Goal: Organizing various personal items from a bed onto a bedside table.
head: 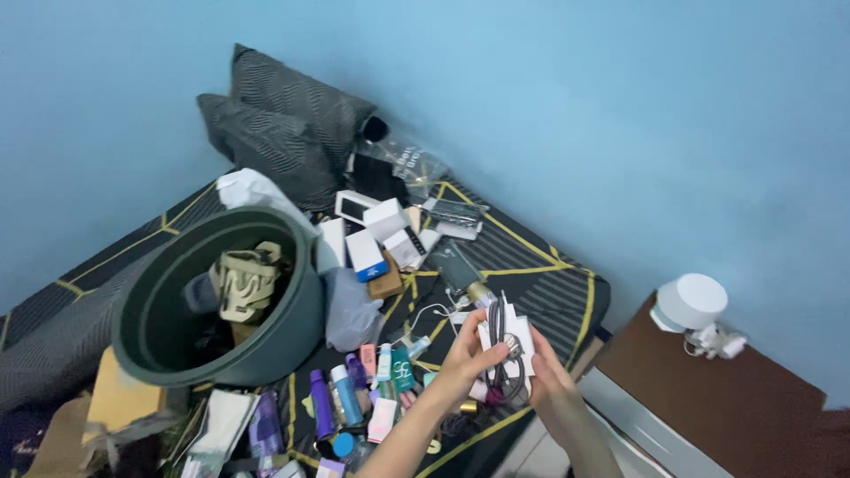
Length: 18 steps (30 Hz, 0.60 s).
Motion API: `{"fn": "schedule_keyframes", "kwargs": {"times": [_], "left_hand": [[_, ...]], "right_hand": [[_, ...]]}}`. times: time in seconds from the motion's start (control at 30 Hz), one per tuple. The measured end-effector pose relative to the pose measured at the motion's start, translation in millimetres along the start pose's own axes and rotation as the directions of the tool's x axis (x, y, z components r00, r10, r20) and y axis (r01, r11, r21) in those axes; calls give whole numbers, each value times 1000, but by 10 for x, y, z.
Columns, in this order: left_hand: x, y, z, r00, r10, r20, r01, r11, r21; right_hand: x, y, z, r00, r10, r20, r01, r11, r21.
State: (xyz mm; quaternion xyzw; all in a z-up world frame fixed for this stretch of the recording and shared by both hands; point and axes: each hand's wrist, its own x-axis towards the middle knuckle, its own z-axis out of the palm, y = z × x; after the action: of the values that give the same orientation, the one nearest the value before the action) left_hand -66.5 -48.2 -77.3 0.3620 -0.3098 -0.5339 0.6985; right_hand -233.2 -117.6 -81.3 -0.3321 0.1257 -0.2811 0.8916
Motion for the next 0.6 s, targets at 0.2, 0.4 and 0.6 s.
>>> {"fn": "schedule_keyframes", "kwargs": {"times": [0.2,0.4,0.6], "left_hand": [[145,-316,244,989,-96,117,96,995,8],[401,-489,793,946,-251,205,264,963,-42],[679,-894,1100,935,-277,221,268,961,67]], "right_hand": [[-223,-184,-199,962,-123,-246,67,972,-224],[-501,-657,-602,909,-95,-407,54,992,-112],[-712,-1188,-753,901,-136,-413,94,988,-121]]}}
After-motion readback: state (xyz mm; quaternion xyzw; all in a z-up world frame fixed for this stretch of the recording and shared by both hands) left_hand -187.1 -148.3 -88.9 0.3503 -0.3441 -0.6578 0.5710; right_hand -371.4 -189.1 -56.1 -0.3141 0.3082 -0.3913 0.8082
